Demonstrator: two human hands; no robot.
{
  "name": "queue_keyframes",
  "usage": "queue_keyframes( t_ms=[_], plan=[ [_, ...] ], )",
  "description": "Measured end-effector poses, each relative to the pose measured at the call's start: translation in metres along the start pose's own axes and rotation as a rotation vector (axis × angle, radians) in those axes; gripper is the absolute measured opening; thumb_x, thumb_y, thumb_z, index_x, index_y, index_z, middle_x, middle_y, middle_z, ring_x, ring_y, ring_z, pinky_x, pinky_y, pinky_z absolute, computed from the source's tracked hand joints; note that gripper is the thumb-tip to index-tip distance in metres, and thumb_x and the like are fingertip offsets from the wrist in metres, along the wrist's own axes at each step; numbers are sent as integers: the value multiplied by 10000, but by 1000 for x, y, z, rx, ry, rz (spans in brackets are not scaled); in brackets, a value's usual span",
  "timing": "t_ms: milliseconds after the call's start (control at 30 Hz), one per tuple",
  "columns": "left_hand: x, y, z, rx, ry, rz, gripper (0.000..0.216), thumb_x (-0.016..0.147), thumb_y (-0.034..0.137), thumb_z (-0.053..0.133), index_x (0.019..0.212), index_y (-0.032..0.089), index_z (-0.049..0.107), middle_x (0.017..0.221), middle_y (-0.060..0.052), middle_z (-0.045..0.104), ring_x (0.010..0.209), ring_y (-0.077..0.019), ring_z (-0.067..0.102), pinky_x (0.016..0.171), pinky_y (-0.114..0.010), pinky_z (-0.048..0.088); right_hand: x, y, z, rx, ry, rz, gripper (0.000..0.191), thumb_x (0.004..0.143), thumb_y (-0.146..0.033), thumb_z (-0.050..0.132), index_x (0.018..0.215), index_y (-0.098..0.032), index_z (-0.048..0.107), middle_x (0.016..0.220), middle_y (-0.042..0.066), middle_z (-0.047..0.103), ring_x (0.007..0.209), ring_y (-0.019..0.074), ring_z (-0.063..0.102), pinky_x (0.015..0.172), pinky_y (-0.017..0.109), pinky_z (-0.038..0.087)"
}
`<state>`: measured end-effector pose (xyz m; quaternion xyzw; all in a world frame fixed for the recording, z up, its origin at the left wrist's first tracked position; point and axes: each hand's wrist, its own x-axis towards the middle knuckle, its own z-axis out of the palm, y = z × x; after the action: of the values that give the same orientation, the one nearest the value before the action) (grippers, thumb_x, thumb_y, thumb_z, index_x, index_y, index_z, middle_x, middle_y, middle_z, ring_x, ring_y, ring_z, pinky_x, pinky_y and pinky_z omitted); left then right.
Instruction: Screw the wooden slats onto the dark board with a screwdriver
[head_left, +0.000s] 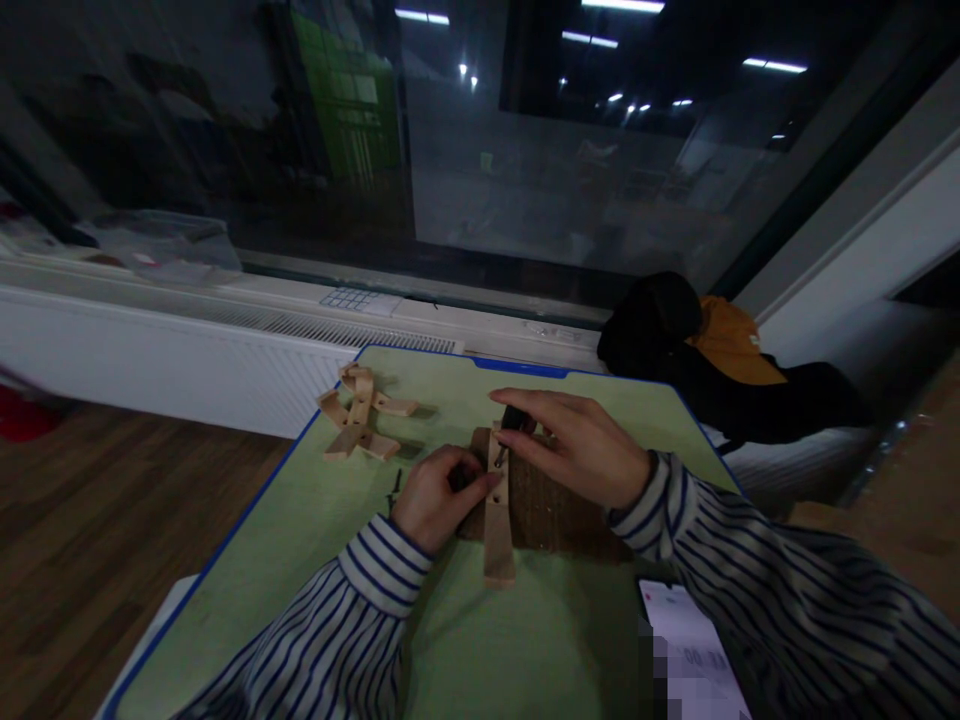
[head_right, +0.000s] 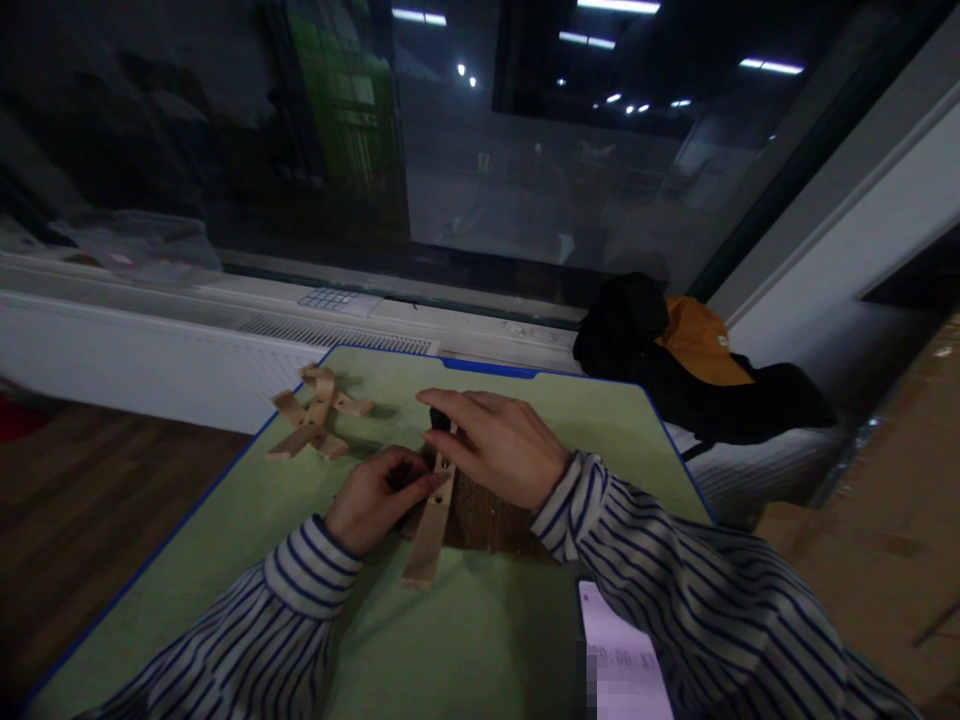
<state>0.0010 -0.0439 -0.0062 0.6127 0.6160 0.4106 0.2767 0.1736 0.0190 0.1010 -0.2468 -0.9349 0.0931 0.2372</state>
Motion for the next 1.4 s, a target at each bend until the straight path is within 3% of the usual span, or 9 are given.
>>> queue_keyframes(
  t_ms=[200,467,700,967,1200,1400],
  plan=[
    [6,12,-9,-25,77,33,210,773,383,612,823,179,623,714,1,621,600,-127,532,551,-233,410,0,1,1,-20,-3,18,377,891,-353,495,1238,-206,487,1159,68,622,954,177,627,862,344,499],
    [22,36,-20,-85,40,146,210,737,324,654,881,171,659,706,0,635,604,-125,534,531,-219,400,2,0,1,-22,5,43,382,893,-377,489,1235,-206,492,1112,62,640,901,169,634,824,328,509],
    [21,37,-15,-114,117,180,159,740,287,649,862,185,665,688,17,638,598,-112,536,559,-208,431,2,-1,0,-21,4,52,377,893,-371,490,1232,-206,490,1106,58,641,873,164,636,814,329,511],
    [22,32,-10,-138,134,183,146,753,261,630,870,192,685,692,24,651,596,-109,533,570,-203,429,2,-1,0,-18,6,52,392,890,-373,488,1233,-185,492,1121,73,635,901,177,632,827,338,504],
    [22,35,-13,-149,105,190,123,764,230,611,844,180,691,703,22,666,598,-104,543,563,-194,424,2,-6,-5,5,1,50,433,873,-290,500,1286,-174,438,1028,46,663,794,152,640,730,299,526],
    [21,34,-10,-146,125,215,141,761,222,625,874,192,703,701,26,676,574,-95,544,539,-183,419,1,-6,-4,9,18,-2,378,859,-201,497,1234,-159,510,1179,53,618,1028,157,601,902,295,474]
  ],
)
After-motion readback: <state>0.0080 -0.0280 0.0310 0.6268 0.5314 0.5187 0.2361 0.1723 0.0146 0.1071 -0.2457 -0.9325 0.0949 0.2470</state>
